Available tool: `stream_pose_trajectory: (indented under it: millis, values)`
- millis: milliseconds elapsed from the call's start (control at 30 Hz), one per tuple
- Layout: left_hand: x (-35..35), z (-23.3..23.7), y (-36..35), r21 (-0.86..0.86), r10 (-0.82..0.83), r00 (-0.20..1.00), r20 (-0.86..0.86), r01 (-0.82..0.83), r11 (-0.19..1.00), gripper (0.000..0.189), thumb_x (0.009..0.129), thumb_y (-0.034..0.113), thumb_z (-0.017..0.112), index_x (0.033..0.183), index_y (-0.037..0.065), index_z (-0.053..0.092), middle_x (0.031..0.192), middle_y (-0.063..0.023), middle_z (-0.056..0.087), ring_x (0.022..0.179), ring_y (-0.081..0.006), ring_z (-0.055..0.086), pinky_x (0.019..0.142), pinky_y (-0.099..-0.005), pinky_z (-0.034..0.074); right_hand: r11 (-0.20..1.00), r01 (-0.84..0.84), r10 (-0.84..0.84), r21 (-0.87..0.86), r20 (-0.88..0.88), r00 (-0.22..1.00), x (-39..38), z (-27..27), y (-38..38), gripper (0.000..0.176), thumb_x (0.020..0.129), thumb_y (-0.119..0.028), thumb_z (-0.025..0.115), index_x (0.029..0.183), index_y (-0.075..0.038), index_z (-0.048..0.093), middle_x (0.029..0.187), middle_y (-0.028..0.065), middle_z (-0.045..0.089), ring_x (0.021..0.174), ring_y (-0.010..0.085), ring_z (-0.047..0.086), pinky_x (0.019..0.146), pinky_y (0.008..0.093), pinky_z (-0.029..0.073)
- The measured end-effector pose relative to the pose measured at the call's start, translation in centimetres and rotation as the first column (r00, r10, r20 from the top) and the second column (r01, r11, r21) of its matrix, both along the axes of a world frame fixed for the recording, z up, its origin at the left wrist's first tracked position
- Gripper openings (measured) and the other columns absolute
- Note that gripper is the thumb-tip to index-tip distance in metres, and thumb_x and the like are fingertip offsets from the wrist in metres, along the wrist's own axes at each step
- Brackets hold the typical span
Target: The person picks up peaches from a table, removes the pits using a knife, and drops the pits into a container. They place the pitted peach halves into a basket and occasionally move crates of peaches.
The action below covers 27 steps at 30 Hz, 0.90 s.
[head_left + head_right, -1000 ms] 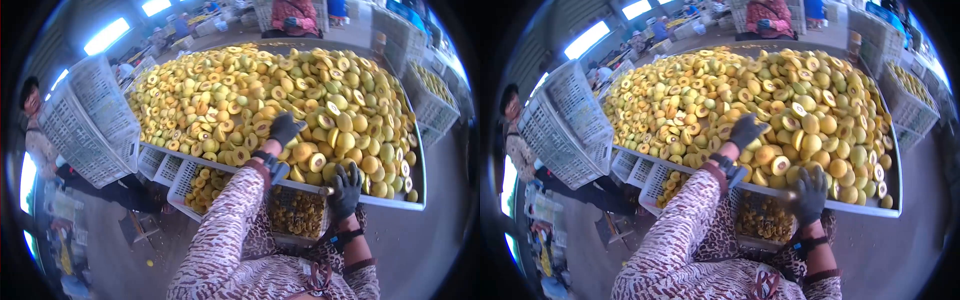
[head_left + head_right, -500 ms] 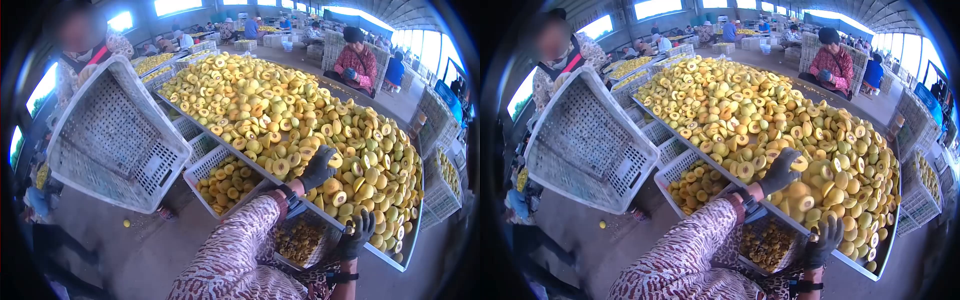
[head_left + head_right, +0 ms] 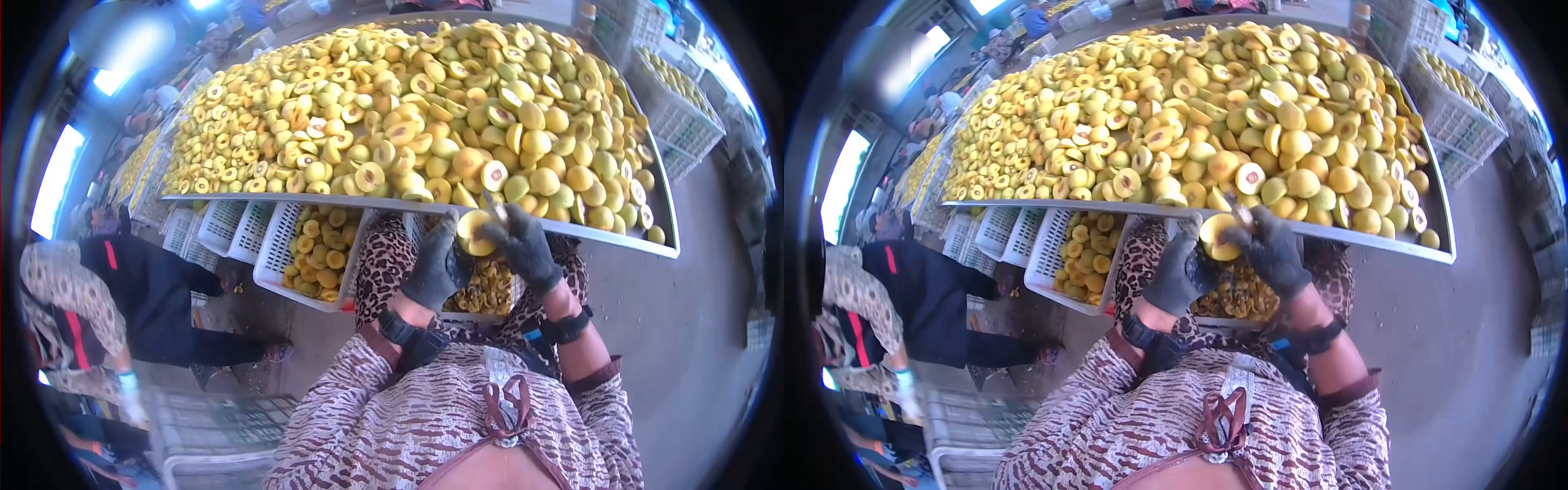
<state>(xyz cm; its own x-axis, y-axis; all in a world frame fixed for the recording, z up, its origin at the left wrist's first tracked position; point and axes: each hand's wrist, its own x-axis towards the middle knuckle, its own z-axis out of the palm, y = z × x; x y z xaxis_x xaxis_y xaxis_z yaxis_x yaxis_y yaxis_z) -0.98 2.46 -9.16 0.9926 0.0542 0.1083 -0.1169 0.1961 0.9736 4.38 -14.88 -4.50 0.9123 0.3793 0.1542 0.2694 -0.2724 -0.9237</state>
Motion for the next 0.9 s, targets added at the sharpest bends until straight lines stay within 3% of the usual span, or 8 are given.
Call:
stream_pose_trajectory:
  millis: [100, 167, 267, 433, 600, 633, 667, 900]
  values:
    - [-0.2, 3.0, -0.1, 0.476, -0.033, 0.979, 0.201, -0.069, 0.877, 0.046, 0.105, 0.036, 0.039, 0.13, 0.0, 0.051, 0.126, -0.0111, 0.058, 0.116, -0.0187, 0.057, 0.1, -0.0333, 0.046, 0.979, 0.066, -0.025, 0.191, -0.21, 0.977, -1.2, 1.8, -1.4, 0.023, 0.089, -0.021, 0.064, 0.096, 0.0, 0.06, 0.083, -0.0017, 0.061, 0.074, 0.0099, 0.055, 0.064, 0.0269, 0.046]
    - [0.0, 2.6, -0.7, -0.179, 0.117, 0.993, -0.028, -0.12, 0.977, 0.047, 0.105, 0.035, 0.039, 0.132, -0.003, 0.049, 0.129, -0.0115, 0.057, 0.117, -0.0194, 0.057, 0.1, -0.0334, 0.047, 0.938, -0.038, 0.129, 0.344, -0.245, 0.961, -3.1, 2.6, -2.4, 0.011, 0.088, -0.011, 0.06, 0.095, -0.002, 0.058, 0.079, -0.005, 0.053, 0.071, 0.0066, 0.048, 0.062, 0.0242, 0.042]
    - [-0.1, 5.6, -1.8, -0.003, 0.036, 0.985, 0.17, -0.036, 0.999, 0.031, 0.102, 0.011, 0.045, 0.128, -0.005, 0.051, 0.125, -0.0198, 0.06, 0.114, -0.0256, 0.061, 0.1, -0.0358, 0.049, 0.911, -0.114, 0.307, 0.396, -0.468, 0.829, -5.4, 1.6, -2.3, 0.01, 0.087, -0.009, 0.059, 0.094, -0.003, 0.057, 0.078, -0.0065, 0.052, 0.07, 0.0064, 0.047, 0.061, 0.0244, 0.041]
    - [-0.8, 7.1, -2.4, 0.478, -0.07, 0.889, 0.452, -0.175, 0.861, 0.036, 0.106, 0.018, 0.036, 0.126, -0.007, 0.052, 0.128, -0.0179, 0.059, 0.114, -0.0231, 0.06, 0.099, -0.0351, 0.049, 0.973, -0.045, 0.09, 0.224, -0.196, 0.976, -5.1, -0.2, -1.5, 0.01, 0.087, -0.01, 0.058, 0.092, -0.001, 0.058, 0.069, -0.0028, 0.052, 0.066, 0.0078, 0.049, 0.058, 0.0286, 0.042]
    - [-0.2, 7.1, -2.4, -0.046, 0.026, 0.973, 0.231, -0.016, 0.999, 0.027, 0.103, 0.01, 0.045, 0.124, -0.005, 0.054, 0.124, -0.0179, 0.059, 0.112, -0.0241, 0.06, 0.098, -0.0359, 0.05, 0.95, -0.056, 0.11, 0.308, -0.162, 0.981, -4.8, -0.3, 0.0, 0.011, 0.087, -0.01, 0.059, 0.091, 0.001, 0.058, 0.065, 0.0098, 0.055, 0.059, 0.0119, 0.048, 0.056, 0.0336, 0.043]
    - [-0.2, 7.9, -2.5, 0.416, 0.044, 0.886, 0.463, -0.26, 0.871, 0.03, 0.104, 0.016, 0.043, 0.12, -0.006, 0.056, 0.12, -0.0158, 0.061, 0.109, -0.0231, 0.061, 0.094, -0.0347, 0.052, 0.948, -0.061, 0.115, 0.311, -0.16, 0.98, -4.8, -0.5, 0.4, 0.011, 0.087, -0.01, 0.059, 0.091, 0.001, 0.058, 0.065, 0.0098, 0.055, 0.059, 0.0119, 0.048, 0.056, 0.0336, 0.043]
    - [-0.1, 7.3, -2.4, 0.417, 0.05, 0.884, 0.464, -0.268, 0.869, 0.03, 0.104, 0.016, 0.043, 0.12, -0.006, 0.056, 0.12, -0.0158, 0.061, 0.109, -0.0231, 0.061, 0.094, -0.0347, 0.052, 0.946, -0.062, 0.081, 0.319, -0.048, 0.996, -4.8, -1.0, 0.9, 0.011, 0.087, -0.01, 0.059, 0.09, 0.001, 0.057, 0.066, 0.014, 0.056, 0.057, 0.0182, 0.052, 0.055, 0.0358, 0.043]
    - [0.5, 6.4, -3.0, -0.349, 0.226, 0.974, -0.023, -0.219, 0.911, 0.046, 0.105, 0.036, 0.039, 0.11, -0.004, 0.062, 0.106, -0.0124, 0.065, 0.093, -0.0192, 0.065, 0.082, -0.031, 0.055, 0.972, -0.036, -0.005, 0.231, 0.173, 0.985, -4.5, -2.7, 2.3, 0.011, 0.09, -0.01, 0.059, 0.093, 0.0, 0.054, 0.075, 0.0277, 0.06, 0.075, 0.0483, 0.059, 0.058, 0.0475, 0.044]
